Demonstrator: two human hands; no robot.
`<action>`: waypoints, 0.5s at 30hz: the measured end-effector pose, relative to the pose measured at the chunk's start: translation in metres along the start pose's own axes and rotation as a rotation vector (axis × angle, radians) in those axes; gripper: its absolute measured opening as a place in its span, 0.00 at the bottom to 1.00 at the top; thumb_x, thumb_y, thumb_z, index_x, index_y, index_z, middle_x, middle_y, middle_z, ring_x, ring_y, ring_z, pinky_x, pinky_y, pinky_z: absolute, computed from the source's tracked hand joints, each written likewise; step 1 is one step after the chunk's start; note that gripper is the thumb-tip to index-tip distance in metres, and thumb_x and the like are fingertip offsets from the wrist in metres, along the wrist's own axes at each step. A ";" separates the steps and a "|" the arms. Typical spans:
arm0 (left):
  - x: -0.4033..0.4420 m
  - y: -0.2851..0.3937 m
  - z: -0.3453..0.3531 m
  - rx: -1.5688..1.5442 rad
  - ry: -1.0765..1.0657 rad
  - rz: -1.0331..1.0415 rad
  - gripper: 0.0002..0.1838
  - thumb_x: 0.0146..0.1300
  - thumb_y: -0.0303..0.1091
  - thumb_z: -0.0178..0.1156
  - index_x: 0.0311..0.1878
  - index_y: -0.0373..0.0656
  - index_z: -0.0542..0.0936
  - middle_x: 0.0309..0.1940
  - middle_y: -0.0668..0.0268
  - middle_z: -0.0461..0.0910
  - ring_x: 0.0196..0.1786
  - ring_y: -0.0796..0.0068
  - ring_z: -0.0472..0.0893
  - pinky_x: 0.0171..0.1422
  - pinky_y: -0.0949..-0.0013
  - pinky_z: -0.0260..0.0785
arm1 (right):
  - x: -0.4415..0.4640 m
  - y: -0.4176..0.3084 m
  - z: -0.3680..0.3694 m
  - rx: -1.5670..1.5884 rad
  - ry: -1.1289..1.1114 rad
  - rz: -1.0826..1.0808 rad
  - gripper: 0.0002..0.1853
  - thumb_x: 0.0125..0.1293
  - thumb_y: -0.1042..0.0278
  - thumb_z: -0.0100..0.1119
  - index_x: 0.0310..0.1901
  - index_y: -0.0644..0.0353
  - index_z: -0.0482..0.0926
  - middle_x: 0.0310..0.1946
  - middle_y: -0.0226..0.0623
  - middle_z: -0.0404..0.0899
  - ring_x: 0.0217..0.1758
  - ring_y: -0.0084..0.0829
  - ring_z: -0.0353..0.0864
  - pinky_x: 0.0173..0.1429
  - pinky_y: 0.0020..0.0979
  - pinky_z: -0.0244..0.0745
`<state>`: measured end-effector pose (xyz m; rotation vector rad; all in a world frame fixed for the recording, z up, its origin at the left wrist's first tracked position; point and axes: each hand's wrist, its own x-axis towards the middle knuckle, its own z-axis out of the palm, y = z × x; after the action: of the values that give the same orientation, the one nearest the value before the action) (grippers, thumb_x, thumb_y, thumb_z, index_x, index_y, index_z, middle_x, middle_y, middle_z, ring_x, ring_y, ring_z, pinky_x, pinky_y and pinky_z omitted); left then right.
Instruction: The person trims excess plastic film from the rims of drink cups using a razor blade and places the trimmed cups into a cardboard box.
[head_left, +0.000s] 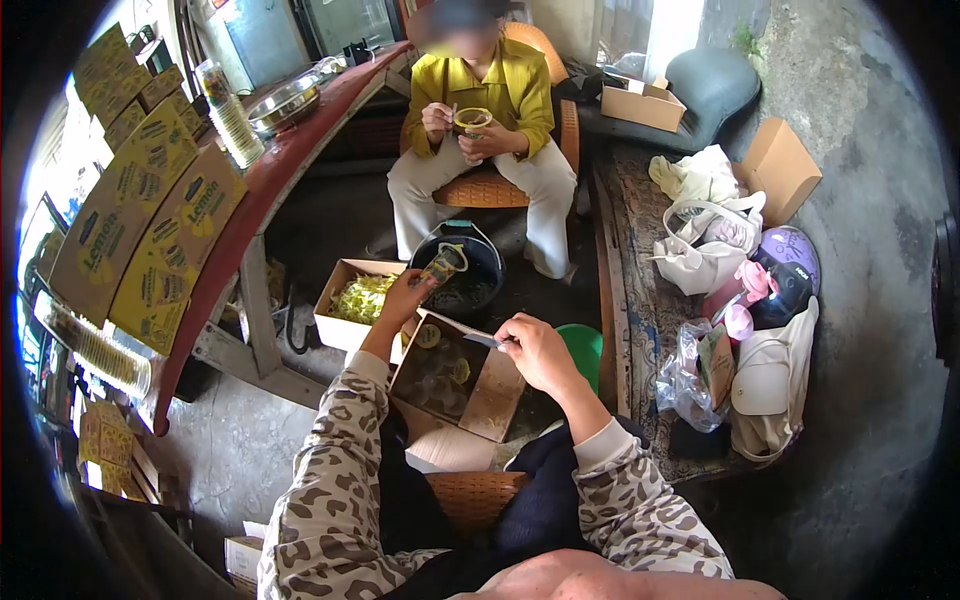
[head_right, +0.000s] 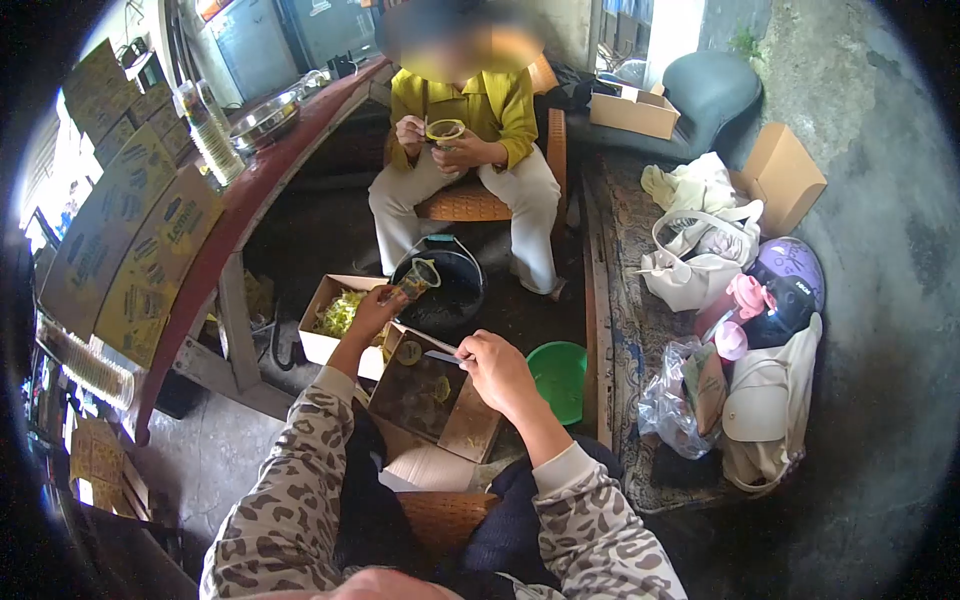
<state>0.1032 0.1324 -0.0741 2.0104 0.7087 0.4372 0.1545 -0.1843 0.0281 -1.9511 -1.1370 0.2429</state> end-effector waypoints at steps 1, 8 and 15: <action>-0.007 0.003 -0.001 -0.128 -0.012 -0.006 0.31 0.63 0.50 0.66 0.58 0.34 0.74 0.45 0.57 0.82 0.44 0.65 0.82 0.51 0.65 0.74 | -0.001 -0.001 0.000 0.003 0.001 -0.008 0.04 0.60 0.76 0.63 0.37 0.60 0.81 0.36 0.37 0.79 0.42 0.43 0.81 0.47 0.40 0.75; -0.092 0.053 -0.019 -0.617 -0.183 -0.183 0.19 0.68 0.42 0.63 0.52 0.37 0.74 0.37 0.65 0.79 0.34 0.79 0.78 0.39 0.77 0.69 | -0.003 -0.006 0.002 0.000 0.037 -0.004 0.04 0.59 0.73 0.64 0.36 0.59 0.82 0.36 0.38 0.79 0.41 0.44 0.82 0.45 0.41 0.75; -0.127 0.045 -0.011 -0.705 -0.229 -0.284 0.18 0.73 0.45 0.56 0.55 0.40 0.77 0.50 0.68 0.78 0.45 0.77 0.79 0.49 0.72 0.71 | -0.001 -0.005 0.012 0.032 0.174 -0.059 0.05 0.58 0.79 0.63 0.36 0.60 0.80 0.41 0.38 0.77 0.39 0.43 0.82 0.43 0.39 0.77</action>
<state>0.0125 0.0409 -0.0328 1.2499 0.5792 0.2338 0.1445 -0.1773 0.0240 -1.8683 -1.0676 0.0583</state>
